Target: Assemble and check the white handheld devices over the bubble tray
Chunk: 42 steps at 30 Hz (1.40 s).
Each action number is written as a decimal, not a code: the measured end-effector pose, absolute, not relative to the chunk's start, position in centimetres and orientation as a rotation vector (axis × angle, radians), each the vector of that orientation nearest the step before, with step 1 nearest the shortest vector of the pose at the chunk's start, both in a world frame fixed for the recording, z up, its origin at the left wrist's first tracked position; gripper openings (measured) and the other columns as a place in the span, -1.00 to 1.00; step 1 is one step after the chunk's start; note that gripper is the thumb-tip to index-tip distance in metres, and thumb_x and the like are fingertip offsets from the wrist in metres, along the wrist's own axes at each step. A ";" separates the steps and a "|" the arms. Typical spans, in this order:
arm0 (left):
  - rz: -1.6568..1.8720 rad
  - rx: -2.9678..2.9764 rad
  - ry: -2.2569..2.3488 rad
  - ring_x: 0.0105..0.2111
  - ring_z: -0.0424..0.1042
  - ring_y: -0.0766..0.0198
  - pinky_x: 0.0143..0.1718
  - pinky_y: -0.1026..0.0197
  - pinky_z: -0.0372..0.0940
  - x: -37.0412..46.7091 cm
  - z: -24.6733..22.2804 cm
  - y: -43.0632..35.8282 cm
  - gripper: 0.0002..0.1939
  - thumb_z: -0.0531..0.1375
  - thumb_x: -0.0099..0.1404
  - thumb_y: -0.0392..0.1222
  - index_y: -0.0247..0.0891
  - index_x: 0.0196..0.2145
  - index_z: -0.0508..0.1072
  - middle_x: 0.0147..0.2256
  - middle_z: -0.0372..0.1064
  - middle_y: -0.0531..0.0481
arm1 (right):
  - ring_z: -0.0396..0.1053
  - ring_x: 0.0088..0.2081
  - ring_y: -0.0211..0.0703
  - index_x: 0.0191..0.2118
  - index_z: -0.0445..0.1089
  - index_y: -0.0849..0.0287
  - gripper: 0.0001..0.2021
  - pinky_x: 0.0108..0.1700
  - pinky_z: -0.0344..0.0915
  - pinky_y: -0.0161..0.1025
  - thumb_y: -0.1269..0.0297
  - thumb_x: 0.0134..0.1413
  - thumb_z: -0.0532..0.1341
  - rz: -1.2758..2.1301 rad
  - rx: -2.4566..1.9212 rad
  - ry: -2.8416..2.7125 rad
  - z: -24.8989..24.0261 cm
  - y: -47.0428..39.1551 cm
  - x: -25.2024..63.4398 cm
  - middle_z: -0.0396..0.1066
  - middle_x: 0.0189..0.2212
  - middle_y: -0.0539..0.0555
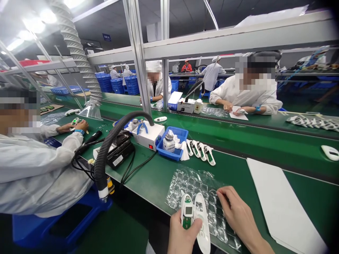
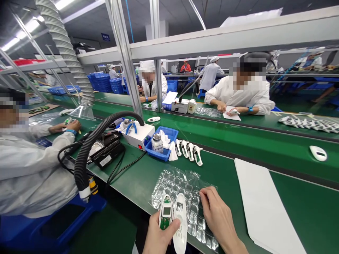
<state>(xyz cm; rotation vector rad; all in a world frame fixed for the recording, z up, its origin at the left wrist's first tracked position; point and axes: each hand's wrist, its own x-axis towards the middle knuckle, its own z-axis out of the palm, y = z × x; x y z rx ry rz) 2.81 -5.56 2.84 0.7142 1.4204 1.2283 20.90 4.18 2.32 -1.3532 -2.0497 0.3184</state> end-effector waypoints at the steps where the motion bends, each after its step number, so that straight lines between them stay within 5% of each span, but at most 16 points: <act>1: 1.230 0.698 1.407 -0.51 0.13 0.39 -0.40 0.29 0.18 2.8 2.6 -5.6 -0.69 0.31 0.03 -0.09 -0.41 -0.36 0.43 -0.52 0.21 0.06 | 0.26 -0.32 -0.22 -0.25 0.24 0.12 -0.72 -0.26 0.18 -0.23 0.05 0.31 -0.05 0.317 -1.356 -2.006 2.5 4.0 20.9 0.29 -0.23 0.06; 7: 1.256 0.527 1.382 -0.36 0.32 0.24 -0.33 0.27 0.25 3.0 0.9 -6.1 -0.41 0.43 -0.10 -0.01 -0.39 -0.17 0.41 -0.41 0.34 -0.02 | 0.24 -0.33 -0.20 -0.33 0.28 0.09 -0.66 -0.49 0.11 -0.33 -0.08 0.22 0.05 0.702 -1.343 -1.858 6.1 2.9 20.8 0.30 -0.34 0.05; 12: 1.265 0.576 1.398 -0.28 0.37 0.15 -0.27 0.23 0.28 3.4 0.1 -6.3 -0.43 0.45 -0.13 -0.02 -0.38 -0.21 0.43 -0.42 0.37 -0.05 | 0.22 -0.37 -0.23 -0.41 0.27 0.12 -0.63 -0.32 0.19 -0.32 -0.05 0.25 0.03 0.948 -1.215 -2.084 7.7 1.1 19.8 0.26 -0.44 0.02; 28: 1.206 0.678 1.397 -0.41 0.28 0.28 -0.27 0.24 0.29 3.6 2.6 -6.3 -0.66 0.35 -0.05 -0.17 -0.41 -0.32 0.46 -0.40 0.38 -0.06 | 0.23 -0.35 -0.15 -0.39 0.25 0.10 -0.58 -0.17 0.18 -0.14 -0.09 0.28 -0.08 0.808 -1.366 -2.256 5.6 0.4 19.3 0.28 -0.41 0.04; 36: 1.231 0.675 1.437 -0.35 0.33 0.20 -0.29 0.24 0.28 3.4 1.5 -6.7 -0.53 0.40 -0.07 -0.05 -0.40 -0.24 0.49 -0.38 0.40 -0.09 | 0.18 -0.50 -0.25 -0.37 0.11 0.08 -0.66 -0.47 0.17 -0.34 -0.09 0.22 0.04 0.885 -1.368 -2.103 4.6 -0.7 19.1 0.21 -0.53 -0.04; 39: 1.259 0.777 1.376 -0.38 0.31 0.22 -0.33 0.25 0.26 2.9 1.6 -6.8 -0.56 0.40 -0.06 0.01 -0.42 -0.33 0.51 -0.43 0.38 -0.08 | 0.17 -0.53 -0.27 -0.39 0.06 0.09 -0.65 -0.49 0.17 -0.35 -0.08 0.21 0.05 0.883 -1.363 -2.051 4.3 -1.1 18.3 0.18 -0.56 -0.06; 42: 1.337 0.685 1.377 -0.38 0.30 0.23 -0.36 0.27 0.24 2.1 2.1 -7.4 -0.39 0.42 -0.10 0.11 -0.43 -0.22 0.50 -0.39 0.40 -0.09 | 0.30 -0.44 -0.19 -0.27 0.13 0.07 -0.65 -0.42 0.28 -0.32 -0.12 0.12 0.14 1.111 -1.310 -1.794 4.0 -1.8 16.6 0.28 -0.48 -0.01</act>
